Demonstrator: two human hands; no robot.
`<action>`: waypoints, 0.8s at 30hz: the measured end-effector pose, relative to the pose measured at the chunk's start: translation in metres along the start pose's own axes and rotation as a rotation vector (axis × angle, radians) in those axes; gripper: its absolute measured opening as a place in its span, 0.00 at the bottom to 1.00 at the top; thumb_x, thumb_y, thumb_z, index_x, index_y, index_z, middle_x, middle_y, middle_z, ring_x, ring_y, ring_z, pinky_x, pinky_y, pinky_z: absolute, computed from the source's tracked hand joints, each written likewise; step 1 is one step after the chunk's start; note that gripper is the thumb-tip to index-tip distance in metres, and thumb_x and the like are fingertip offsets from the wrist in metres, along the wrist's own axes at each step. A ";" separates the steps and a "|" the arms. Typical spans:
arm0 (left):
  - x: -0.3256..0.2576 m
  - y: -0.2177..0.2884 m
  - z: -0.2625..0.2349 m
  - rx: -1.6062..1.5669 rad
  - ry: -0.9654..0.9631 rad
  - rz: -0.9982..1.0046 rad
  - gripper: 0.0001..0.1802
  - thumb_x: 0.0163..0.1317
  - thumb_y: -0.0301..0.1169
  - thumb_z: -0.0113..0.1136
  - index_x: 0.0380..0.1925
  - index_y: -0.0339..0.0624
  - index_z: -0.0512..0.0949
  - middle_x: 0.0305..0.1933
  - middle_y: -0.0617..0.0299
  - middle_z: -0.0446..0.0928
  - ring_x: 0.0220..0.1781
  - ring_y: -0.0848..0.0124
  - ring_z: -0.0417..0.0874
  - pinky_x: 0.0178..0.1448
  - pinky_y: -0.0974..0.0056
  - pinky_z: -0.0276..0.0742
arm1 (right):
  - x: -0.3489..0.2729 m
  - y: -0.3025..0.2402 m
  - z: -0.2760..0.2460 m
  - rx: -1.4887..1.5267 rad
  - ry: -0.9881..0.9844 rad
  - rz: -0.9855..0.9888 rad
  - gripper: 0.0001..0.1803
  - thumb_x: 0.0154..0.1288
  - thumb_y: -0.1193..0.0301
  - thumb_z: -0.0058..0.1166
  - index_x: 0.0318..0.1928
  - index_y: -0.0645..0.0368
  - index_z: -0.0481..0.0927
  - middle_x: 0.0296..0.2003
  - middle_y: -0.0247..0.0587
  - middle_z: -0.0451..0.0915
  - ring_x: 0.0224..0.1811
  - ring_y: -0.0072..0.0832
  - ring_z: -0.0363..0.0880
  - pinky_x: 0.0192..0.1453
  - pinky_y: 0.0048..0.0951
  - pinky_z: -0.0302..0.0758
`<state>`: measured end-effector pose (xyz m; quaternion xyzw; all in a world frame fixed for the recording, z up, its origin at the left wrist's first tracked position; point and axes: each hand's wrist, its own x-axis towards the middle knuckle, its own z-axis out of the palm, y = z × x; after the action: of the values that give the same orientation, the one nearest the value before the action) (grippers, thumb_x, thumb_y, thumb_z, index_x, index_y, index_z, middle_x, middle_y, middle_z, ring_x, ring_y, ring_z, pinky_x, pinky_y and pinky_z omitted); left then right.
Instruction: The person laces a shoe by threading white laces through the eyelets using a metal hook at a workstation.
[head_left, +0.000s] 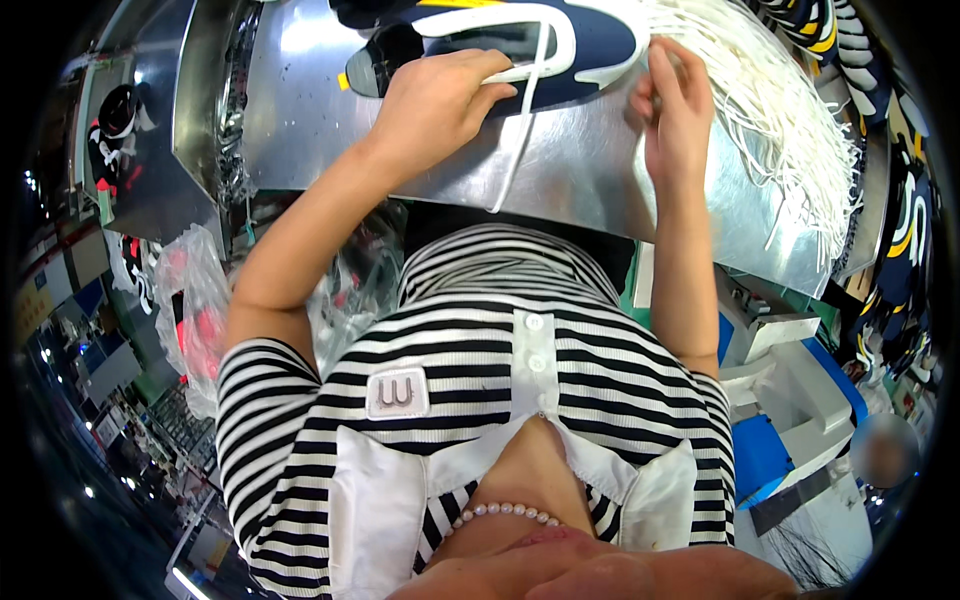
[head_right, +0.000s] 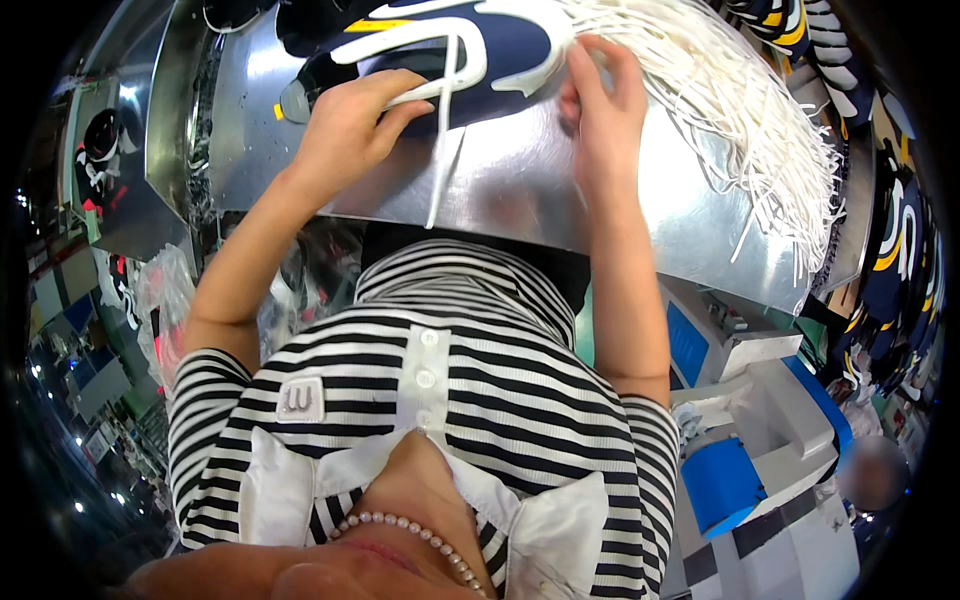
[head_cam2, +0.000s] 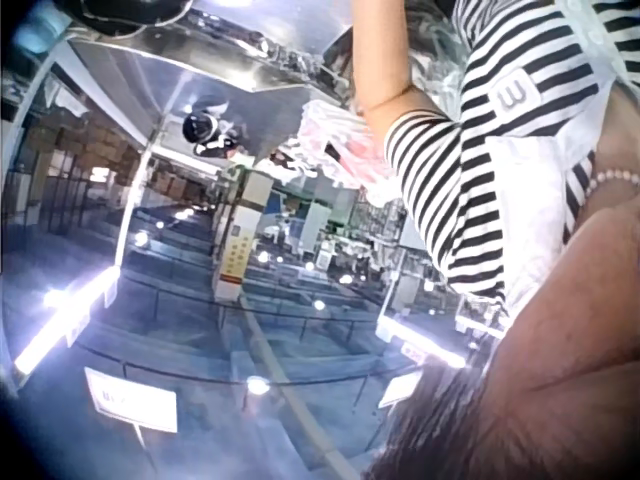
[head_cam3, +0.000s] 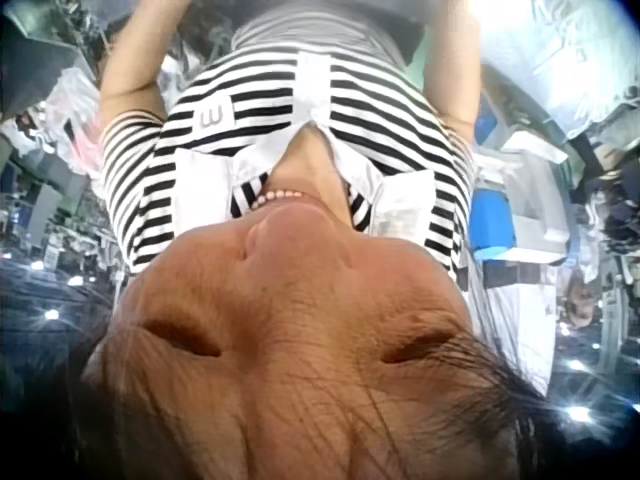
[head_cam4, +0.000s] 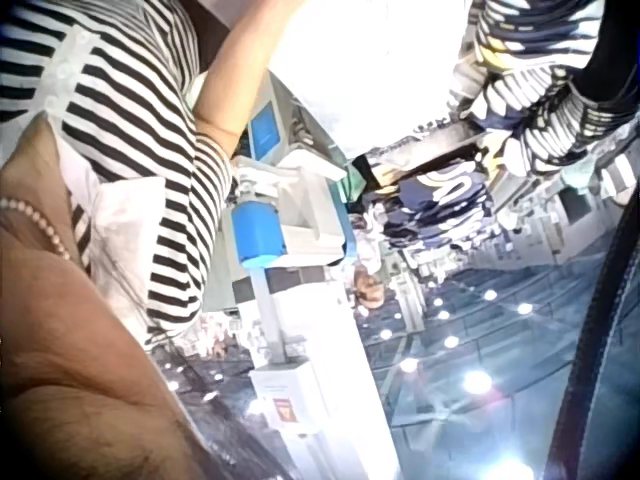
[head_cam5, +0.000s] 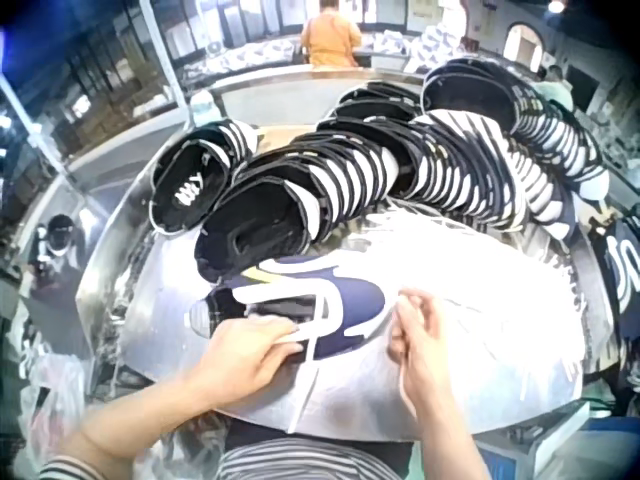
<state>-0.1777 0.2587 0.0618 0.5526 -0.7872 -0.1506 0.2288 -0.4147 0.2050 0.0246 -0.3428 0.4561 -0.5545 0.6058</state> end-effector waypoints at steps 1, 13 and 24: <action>0.000 0.007 -0.006 0.013 0.046 -0.014 0.14 0.63 0.33 0.65 0.45 0.38 0.81 0.37 0.51 0.82 0.36 0.51 0.82 0.38 0.58 0.77 | -0.007 0.000 -0.002 -0.047 0.051 -0.080 0.13 0.65 0.69 0.64 0.46 0.58 0.78 0.24 0.23 0.71 0.22 0.11 0.62 0.23 0.15 0.57; 0.036 0.064 -0.093 0.081 0.217 0.097 0.16 0.57 0.22 0.65 0.47 0.38 0.80 0.40 0.55 0.85 0.38 0.66 0.86 0.42 0.66 0.79 | -0.100 0.025 -0.019 -0.806 -1.017 -0.018 0.14 0.68 0.62 0.60 0.38 0.63 0.85 0.30 0.43 0.79 0.31 0.29 0.78 0.40 0.28 0.75; 0.002 0.021 0.000 0.150 -0.293 0.045 0.13 0.63 0.34 0.61 0.46 0.44 0.80 0.40 0.54 0.83 0.42 0.53 0.82 0.45 0.54 0.77 | -0.062 -0.037 -0.022 -0.578 -0.301 -0.195 0.06 0.66 0.73 0.61 0.41 0.61 0.87 0.31 0.27 0.83 0.23 0.07 0.62 0.26 0.13 0.54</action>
<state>-0.1948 0.2635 0.0725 0.5224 -0.8334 -0.1650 0.0731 -0.4468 0.2628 0.0613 -0.6203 0.4650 -0.4008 0.4883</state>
